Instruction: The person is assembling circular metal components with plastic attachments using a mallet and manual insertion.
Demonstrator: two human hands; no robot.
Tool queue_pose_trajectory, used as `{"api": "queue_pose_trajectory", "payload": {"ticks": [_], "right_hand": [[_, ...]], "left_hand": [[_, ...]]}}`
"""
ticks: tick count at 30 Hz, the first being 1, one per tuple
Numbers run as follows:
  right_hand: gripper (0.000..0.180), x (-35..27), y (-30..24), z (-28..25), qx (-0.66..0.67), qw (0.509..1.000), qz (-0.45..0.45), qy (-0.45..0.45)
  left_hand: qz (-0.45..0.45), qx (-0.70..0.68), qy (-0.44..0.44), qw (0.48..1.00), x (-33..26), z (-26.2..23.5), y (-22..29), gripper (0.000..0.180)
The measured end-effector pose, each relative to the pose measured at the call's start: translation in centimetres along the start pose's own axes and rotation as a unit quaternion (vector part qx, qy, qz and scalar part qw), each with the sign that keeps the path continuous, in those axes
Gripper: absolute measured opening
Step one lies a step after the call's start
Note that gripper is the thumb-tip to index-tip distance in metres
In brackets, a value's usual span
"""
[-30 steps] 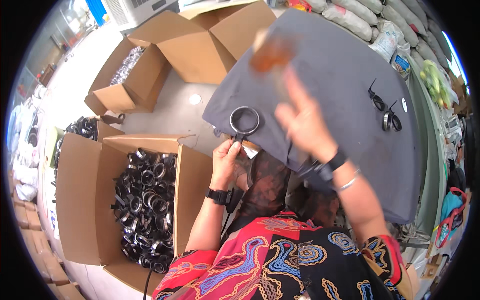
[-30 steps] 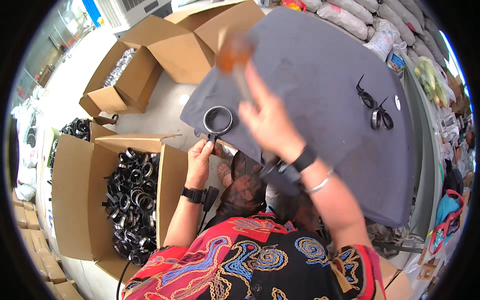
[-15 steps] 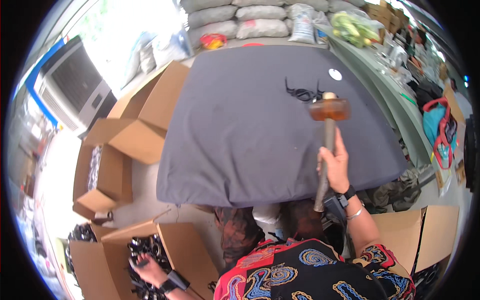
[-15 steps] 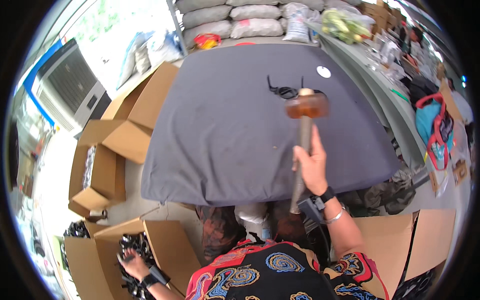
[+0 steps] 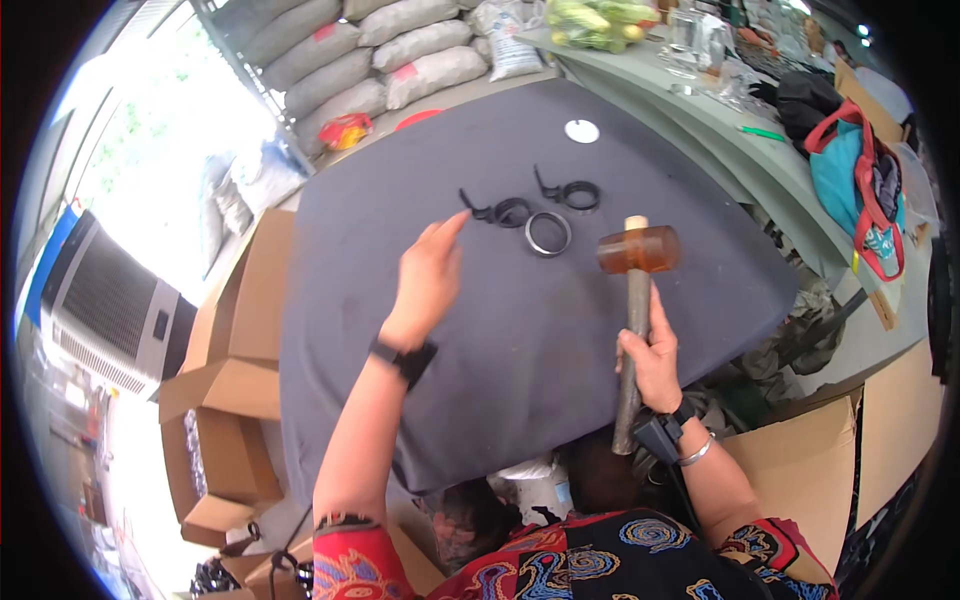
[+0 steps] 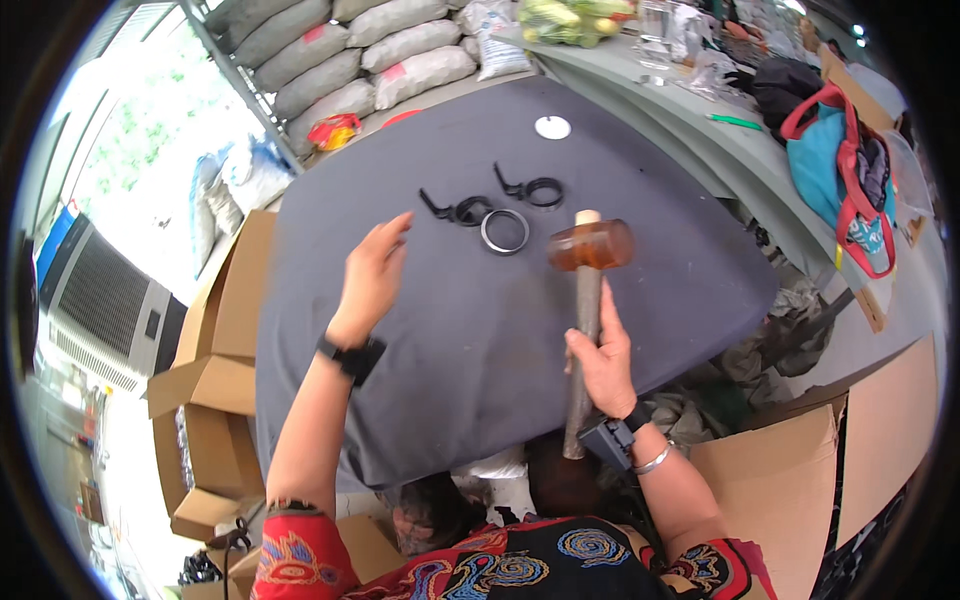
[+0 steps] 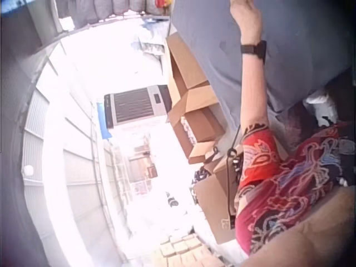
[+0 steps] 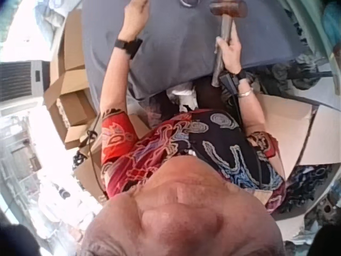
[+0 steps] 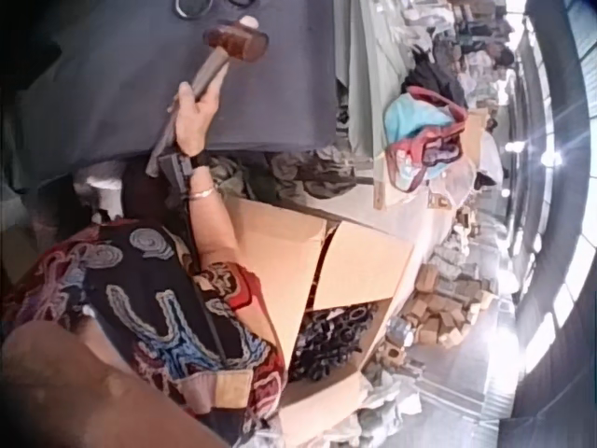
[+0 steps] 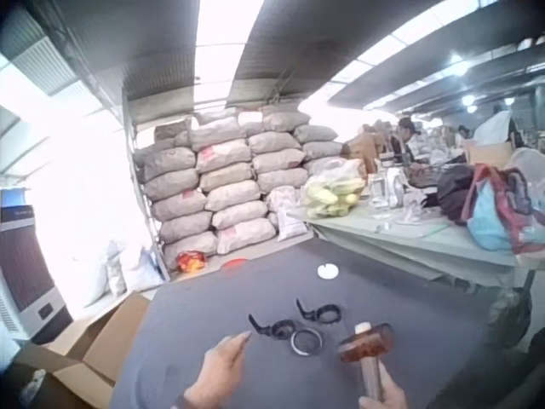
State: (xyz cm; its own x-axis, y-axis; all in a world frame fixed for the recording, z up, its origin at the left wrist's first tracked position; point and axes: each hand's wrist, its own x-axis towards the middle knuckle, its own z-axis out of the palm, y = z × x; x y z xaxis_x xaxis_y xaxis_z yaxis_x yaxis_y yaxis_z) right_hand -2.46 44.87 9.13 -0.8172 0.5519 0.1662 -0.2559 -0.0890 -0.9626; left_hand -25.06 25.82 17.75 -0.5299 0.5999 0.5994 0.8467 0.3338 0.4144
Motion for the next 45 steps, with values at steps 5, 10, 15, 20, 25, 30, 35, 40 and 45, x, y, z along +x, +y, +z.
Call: {"api": "queue_pose_trajectory", "payload": {"ticks": [5,10,15,20,25,30,35,40,45], "right_hand": [[0.078,-0.2,0.2,0.2,-0.009,1.000,0.022,0.009],[0.078,-0.1,-0.2,-0.4,-0.006,1.000,0.022,-0.001],[0.076,0.7,0.6,0.5,0.020,1.000,0.008,-0.003],[0.068,0.4,0.4,0.8,-0.069,0.996,0.002,0.064],[0.059,-0.1,0.5,1.6,-0.150,0.987,0.015,0.057],[0.057,-1.3,-0.4,5.0,-0.188,0.981,0.001,-0.053],[0.063,-6.1,-3.9,15.0,-0.183,0.933,0.011,-0.309],[0.068,-7.7,-6.2,24.7,-0.227,0.787,0.008,-0.573],[0.066,-9.0,-11.9,30.2,-0.126,0.823,-0.198,-0.518]], "left_hand": [[0.008,0.201,-0.195,0.960,8.3,10.0,-3.5,0.046],[-0.025,0.226,-0.318,0.920,10.4,11.5,-3.2,0.031],[0.122,0.193,-0.170,0.959,6.3,5.1,0.0,0.028],[-0.039,0.035,0.035,0.998,-6.2,-4.5,3.3,0.037],[-0.373,-0.139,0.210,0.893,-25.8,-12.2,3.9,0.032],[-0.466,-0.301,0.380,0.740,-38.4,-11.3,4.2,0.025],[-0.438,-0.345,0.376,0.740,-39.4,-9.2,2.7,0.023],[-0.447,-0.359,0.344,0.744,-41.4,-9.6,2.0,0.023],[-0.416,-0.378,0.378,0.736,-40.8,-8.8,1.7,0.022]]}}
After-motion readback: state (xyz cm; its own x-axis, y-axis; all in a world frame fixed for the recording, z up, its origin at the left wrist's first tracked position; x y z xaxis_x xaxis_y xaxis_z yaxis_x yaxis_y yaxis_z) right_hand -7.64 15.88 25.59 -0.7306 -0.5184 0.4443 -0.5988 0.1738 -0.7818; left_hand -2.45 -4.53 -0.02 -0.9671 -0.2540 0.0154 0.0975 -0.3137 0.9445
